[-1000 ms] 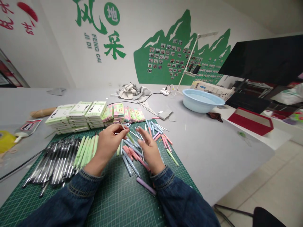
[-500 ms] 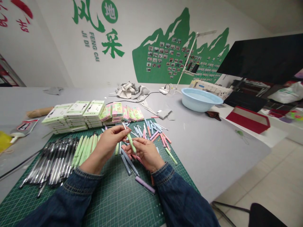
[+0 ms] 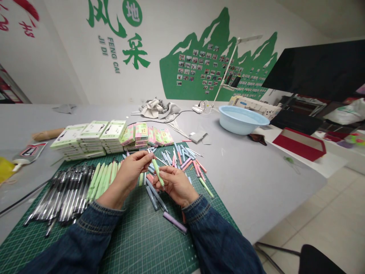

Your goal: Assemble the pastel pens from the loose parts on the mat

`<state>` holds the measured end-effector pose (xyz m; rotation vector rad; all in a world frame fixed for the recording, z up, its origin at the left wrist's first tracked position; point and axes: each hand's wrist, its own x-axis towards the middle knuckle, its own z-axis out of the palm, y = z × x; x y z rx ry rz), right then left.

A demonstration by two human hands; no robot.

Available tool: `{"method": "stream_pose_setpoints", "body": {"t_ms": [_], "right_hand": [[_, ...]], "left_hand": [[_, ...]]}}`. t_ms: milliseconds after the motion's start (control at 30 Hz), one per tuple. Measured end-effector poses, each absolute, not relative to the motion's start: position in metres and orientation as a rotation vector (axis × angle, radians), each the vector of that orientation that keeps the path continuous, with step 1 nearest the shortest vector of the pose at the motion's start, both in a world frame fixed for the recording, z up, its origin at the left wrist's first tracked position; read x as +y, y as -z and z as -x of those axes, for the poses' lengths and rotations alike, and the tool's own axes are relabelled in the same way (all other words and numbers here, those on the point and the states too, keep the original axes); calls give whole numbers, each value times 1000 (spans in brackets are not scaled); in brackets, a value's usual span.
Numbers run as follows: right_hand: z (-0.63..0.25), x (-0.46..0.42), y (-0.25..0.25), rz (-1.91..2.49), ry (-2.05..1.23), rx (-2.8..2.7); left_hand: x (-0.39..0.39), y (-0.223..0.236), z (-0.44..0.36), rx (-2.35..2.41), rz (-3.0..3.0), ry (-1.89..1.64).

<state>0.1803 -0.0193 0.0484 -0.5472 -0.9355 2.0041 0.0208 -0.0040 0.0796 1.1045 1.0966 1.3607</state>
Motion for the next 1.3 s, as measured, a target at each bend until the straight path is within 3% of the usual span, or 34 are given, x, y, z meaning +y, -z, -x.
{"method": "stream_pose_setpoints", "body": {"t_ms": [367,633,1300], "right_hand": [[-180,-17,-44,513,-1998,-889],[-178,-18,-44,559,-1997,-945],[-178,-21,-52,678,-2030,-752]], "left_hand": [[-9,-84,-23,969,-1002,-1179],[-3,-81,-17,1022,-962,-1421],[3,-69,-13,1091,-884,-1362]]}}
